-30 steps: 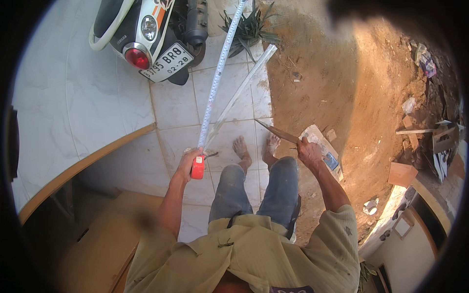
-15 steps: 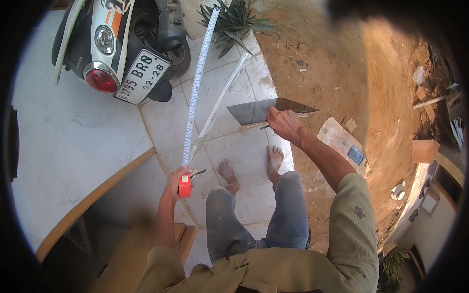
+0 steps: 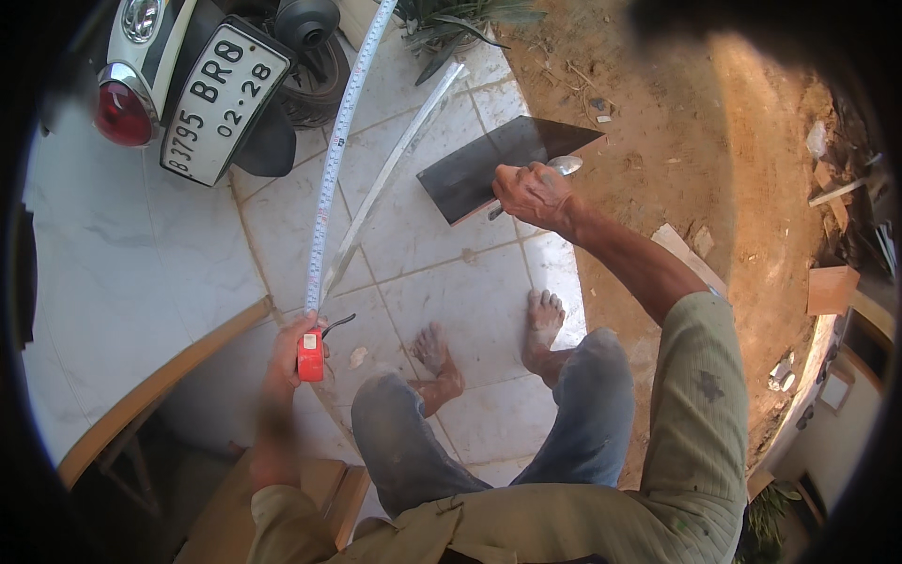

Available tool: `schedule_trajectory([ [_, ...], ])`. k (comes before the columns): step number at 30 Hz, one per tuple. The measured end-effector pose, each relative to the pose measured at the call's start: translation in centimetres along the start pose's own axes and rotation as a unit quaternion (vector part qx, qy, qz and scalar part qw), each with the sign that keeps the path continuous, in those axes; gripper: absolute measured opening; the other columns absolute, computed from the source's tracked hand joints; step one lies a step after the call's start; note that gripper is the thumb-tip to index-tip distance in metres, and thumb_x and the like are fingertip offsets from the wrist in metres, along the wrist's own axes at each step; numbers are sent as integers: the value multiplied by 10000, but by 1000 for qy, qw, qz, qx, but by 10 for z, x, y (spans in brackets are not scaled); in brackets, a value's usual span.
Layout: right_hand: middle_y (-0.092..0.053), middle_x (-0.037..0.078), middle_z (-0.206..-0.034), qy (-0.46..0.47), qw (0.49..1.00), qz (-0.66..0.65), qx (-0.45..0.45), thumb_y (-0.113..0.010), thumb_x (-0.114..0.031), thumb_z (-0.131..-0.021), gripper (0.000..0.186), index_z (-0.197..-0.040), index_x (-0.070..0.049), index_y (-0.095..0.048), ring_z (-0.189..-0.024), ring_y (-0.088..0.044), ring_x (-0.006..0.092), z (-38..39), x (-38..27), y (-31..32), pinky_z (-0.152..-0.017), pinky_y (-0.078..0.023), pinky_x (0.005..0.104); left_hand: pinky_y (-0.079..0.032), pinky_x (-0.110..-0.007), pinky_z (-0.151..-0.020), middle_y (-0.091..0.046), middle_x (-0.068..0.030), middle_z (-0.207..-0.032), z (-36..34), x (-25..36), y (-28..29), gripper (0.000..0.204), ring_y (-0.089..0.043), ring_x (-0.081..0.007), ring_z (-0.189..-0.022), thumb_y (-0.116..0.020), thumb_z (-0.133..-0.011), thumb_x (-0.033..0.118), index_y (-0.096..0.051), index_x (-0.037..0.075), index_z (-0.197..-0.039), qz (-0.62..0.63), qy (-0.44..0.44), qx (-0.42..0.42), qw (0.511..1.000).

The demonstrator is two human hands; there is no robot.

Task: The person measures a black tile with a tape measure, marks a line using a pencil and a metal straightedge, and then scores the tile along the marked line with a glass cutter.

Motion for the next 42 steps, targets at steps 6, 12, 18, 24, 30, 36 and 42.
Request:
schedule_trajectory([
  [6,-523,52,-782,25,999,30,32,-619,-153,-815,79,-797,-79,-601,-640,-651,159,6,-39,-28,-570,-498,290,-449,-287,-446,-523,-22,-650,-20,-19,0,329,-550,-136,-488,-629,-964,343,-645,24,-887,-16,-21,11,1000],
  [12,-484,49,-733,36,996,40,66,-639,-147,-752,106,-730,-69,-570,-567,-593,137,43,-87,-77,-507,-463,268,-435,-280,-452,-520,-18,-655,-44,-47,-14,318,-526,-129,-484,-624,-964,325,-644,19,-882,-75,-33,12,997],
  [18,-464,42,-725,32,998,38,45,-641,-145,-738,116,-741,-65,-557,-561,-579,131,71,-133,-158,-506,-464,264,-407,-268,-488,-522,-6,-692,-89,-92,-21,306,-479,-89,-538,-624,-967,305,-648,12,-882,-78,-52,21,995],
  [24,-487,62,-803,10,998,28,49,-650,-147,-740,146,-810,-59,-556,-591,-572,125,76,-154,-210,-512,-454,255,-409,-268,-495,-524,7,-703,-117,-121,-21,299,-479,-80,-555,-625,-971,306,-652,19,-893,-102,-109,18,989],
  [30,-488,62,-808,8,996,61,68,-650,-147,-744,148,-815,-63,-552,-585,-548,110,71,-164,-228,-511,-444,252,-448,-268,-459,-543,-8,-684,-123,-141,0,292,-526,-106,-503,-619,-973,306,-638,27,-890,-86,-99,33,991],
  [36,-503,66,-799,1,995,88,38,-662,-155,-744,157,-815,-66,-555,-589,-539,101,64,-168,-224,-492,-408,241,-467,-275,-447,-546,-19,-664,-122,-141,10,288,-542,-119,-478,-625,-968,312,-629,34,-889,-81,-141,55,985],
  [42,-519,76,-806,-21,993,112,14,-678,-163,-733,185,-831,-61,-559,-586,-535,101,60,-170,-220,-485,-390,246,-474,-278,-455,-554,-28,-670,-131,-140,8,298,-550,-132,-475,-622,-967,309,-639,27,-871,-105,-121,63,985],
])
Point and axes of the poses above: each hand's wrist, its own z-axis away from the middle knuckle, its own y-axis out of the back of the hand, x = y × z, the point moved 2 cm from there along -z, towards the middle knuckle
